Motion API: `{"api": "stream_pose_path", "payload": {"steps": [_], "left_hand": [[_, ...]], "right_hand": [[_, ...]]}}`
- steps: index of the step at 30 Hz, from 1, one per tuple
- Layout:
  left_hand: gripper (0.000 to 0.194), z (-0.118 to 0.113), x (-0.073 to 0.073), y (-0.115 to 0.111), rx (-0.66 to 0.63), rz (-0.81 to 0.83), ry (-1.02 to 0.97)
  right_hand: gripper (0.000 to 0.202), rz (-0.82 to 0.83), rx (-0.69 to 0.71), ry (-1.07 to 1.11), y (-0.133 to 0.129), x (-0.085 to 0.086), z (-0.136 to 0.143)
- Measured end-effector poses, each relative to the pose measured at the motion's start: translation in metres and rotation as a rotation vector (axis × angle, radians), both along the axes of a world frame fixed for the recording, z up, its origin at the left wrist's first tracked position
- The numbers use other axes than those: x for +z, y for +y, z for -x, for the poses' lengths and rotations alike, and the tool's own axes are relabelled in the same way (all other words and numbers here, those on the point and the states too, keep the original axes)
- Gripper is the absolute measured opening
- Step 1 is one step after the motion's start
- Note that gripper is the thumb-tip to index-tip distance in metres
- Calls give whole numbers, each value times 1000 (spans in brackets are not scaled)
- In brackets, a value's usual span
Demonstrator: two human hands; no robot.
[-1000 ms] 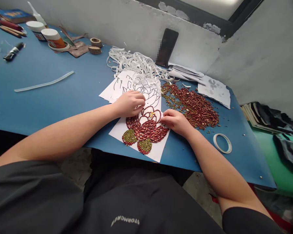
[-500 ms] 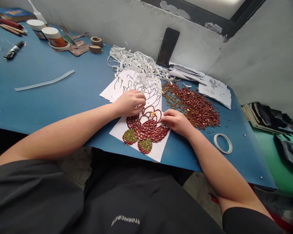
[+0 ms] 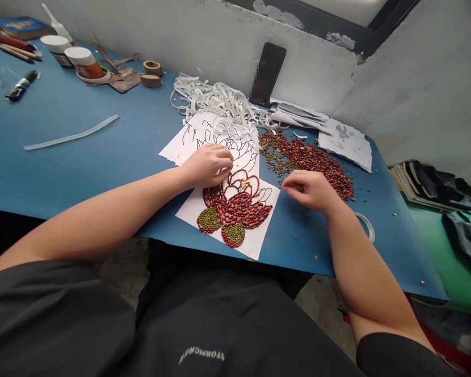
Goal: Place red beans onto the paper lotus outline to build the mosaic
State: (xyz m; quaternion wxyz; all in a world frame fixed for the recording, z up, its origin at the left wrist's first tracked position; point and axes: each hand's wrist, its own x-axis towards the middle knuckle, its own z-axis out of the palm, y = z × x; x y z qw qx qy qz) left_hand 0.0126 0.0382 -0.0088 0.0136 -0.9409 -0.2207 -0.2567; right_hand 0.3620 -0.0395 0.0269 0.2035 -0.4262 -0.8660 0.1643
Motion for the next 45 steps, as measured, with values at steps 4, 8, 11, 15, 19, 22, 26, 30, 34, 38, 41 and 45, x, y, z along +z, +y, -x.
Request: {"api": "stream_pose_path", "payload": {"steps": [4,8,11,15,19,22,26,30,34,38,41,45], "left_hand": [[22,0,-1,0,-5,-1,-7],[24,-1,-1,0,7,-2,13],[23,-1,-1,0,10,8,12],[24,-1,0,0,8,19,11],[24,-1,0,0,9,11,17],[24,-1,0,0,2,-4,11],[22,0,0,0,12,-2,22],[22,-1,0,0,5,6,5],[23,-1,1,-1,7,5,3],[23,-1,1,-1,8,0,5],[22,-1,0,0,-2,14,-3],[22,-2,0,0,-2,36,-2]], "right_hand": [[21,436,-97,-187,-7,26,-47],[23,612,-71,-335,-11,34,-58],[20,625,-54,-357,-11,30,-50],[16,611,-57,-404,-9,25,-44],[15,583,-44,-406,-10,22,-44],[13,503,-42,-404,-11,20,-41],[13,421,-34,-413,-11,18,-36],[12,396,-33,-446,-12,18,-34],[10,334,3,-408,-14,19,-33],[10,176,26,-231,-12,12,-24],[13,-30,39,-149,-7,-1,-6],[15,-206,129,-90,0,-19,20]]}}
